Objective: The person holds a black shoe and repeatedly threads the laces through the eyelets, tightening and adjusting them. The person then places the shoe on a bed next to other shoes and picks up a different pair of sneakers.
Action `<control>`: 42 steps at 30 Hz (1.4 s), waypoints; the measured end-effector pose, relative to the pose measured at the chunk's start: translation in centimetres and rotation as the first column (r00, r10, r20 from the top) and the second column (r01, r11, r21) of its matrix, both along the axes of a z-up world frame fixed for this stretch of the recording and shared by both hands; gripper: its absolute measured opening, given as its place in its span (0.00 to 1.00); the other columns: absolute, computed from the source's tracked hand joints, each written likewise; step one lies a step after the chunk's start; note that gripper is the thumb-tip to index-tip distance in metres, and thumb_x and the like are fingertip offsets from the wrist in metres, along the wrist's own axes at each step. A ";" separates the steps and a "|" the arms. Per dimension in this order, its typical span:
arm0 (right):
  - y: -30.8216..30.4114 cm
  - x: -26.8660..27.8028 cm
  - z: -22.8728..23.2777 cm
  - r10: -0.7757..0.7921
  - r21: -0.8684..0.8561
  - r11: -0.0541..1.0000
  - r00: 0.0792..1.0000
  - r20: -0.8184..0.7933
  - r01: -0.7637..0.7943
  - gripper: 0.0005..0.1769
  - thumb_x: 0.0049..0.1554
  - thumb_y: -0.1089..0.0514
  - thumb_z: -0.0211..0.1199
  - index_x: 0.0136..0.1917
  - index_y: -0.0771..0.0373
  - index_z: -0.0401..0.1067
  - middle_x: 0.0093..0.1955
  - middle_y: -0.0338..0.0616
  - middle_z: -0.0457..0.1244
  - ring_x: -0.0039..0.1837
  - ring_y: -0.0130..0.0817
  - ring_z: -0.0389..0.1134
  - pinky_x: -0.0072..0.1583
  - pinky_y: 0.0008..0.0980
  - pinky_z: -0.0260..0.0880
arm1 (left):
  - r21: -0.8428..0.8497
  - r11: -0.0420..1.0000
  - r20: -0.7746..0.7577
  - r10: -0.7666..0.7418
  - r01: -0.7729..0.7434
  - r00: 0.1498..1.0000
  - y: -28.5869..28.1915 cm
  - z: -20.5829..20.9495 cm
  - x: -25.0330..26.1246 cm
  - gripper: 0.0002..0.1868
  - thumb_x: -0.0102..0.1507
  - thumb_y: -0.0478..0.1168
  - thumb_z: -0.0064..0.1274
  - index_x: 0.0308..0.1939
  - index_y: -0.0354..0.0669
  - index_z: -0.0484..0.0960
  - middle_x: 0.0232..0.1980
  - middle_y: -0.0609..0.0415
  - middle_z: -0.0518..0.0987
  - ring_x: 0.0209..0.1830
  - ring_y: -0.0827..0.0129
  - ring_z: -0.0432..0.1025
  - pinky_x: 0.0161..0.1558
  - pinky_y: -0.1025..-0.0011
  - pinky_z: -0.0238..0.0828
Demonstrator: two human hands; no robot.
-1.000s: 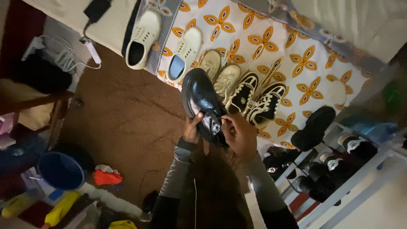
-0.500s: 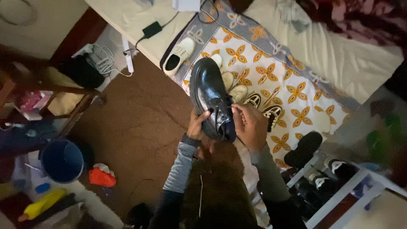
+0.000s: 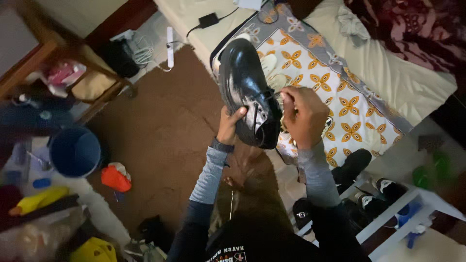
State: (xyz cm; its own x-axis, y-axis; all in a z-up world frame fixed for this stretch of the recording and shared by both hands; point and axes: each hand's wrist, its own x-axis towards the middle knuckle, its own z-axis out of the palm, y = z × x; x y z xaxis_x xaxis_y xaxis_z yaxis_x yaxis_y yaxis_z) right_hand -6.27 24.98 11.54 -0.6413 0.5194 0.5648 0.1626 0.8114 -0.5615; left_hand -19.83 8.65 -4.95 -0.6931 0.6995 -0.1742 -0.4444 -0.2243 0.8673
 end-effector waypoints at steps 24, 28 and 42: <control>-22.6 7.0 3.0 0.308 0.210 0.938 0.942 -0.136 -0.277 0.17 0.51 0.59 0.78 0.49 0.62 0.73 0.51 0.47 0.65 0.54 0.49 0.68 0.53 0.44 0.69 | 0.436 0.877 0.317 0.061 -0.203 0.946 -18.2 12.6 4.1 0.27 0.72 0.52 0.49 0.68 0.37 0.71 0.64 0.51 0.78 0.62 0.62 0.74 0.66 0.58 0.71; -22.8 8.3 3.0 0.353 0.264 0.910 0.932 -0.087 -0.320 0.15 0.51 0.67 0.73 0.49 0.60 0.71 0.50 0.44 0.65 0.52 0.48 0.68 0.53 0.45 0.67 | 0.400 0.888 0.329 0.092 -0.227 0.940 -19.3 12.0 5.2 0.27 0.73 0.52 0.50 0.68 0.35 0.71 0.63 0.51 0.78 0.59 0.64 0.75 0.64 0.61 0.72; -21.0 11.5 5.4 0.029 -0.202 0.977 0.982 -0.186 -0.067 0.09 0.69 0.60 0.61 0.53 0.66 0.63 0.47 0.48 0.59 0.42 0.37 0.63 0.46 0.35 0.63 | 0.185 0.981 0.185 0.026 -0.060 0.982 -19.6 8.4 10.9 0.28 0.65 0.41 0.62 0.64 0.33 0.67 0.58 0.49 0.77 0.54 0.66 0.75 0.57 0.65 0.75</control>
State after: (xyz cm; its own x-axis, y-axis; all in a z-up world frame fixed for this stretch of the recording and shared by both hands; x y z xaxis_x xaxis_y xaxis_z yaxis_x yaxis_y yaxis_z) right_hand 5.18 3.99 16.95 -0.5651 0.6079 0.5577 0.0065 0.6793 -0.7338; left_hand -8.88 -10.94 3.41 -0.6922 0.7020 -0.1675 -0.5767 -0.3984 0.7132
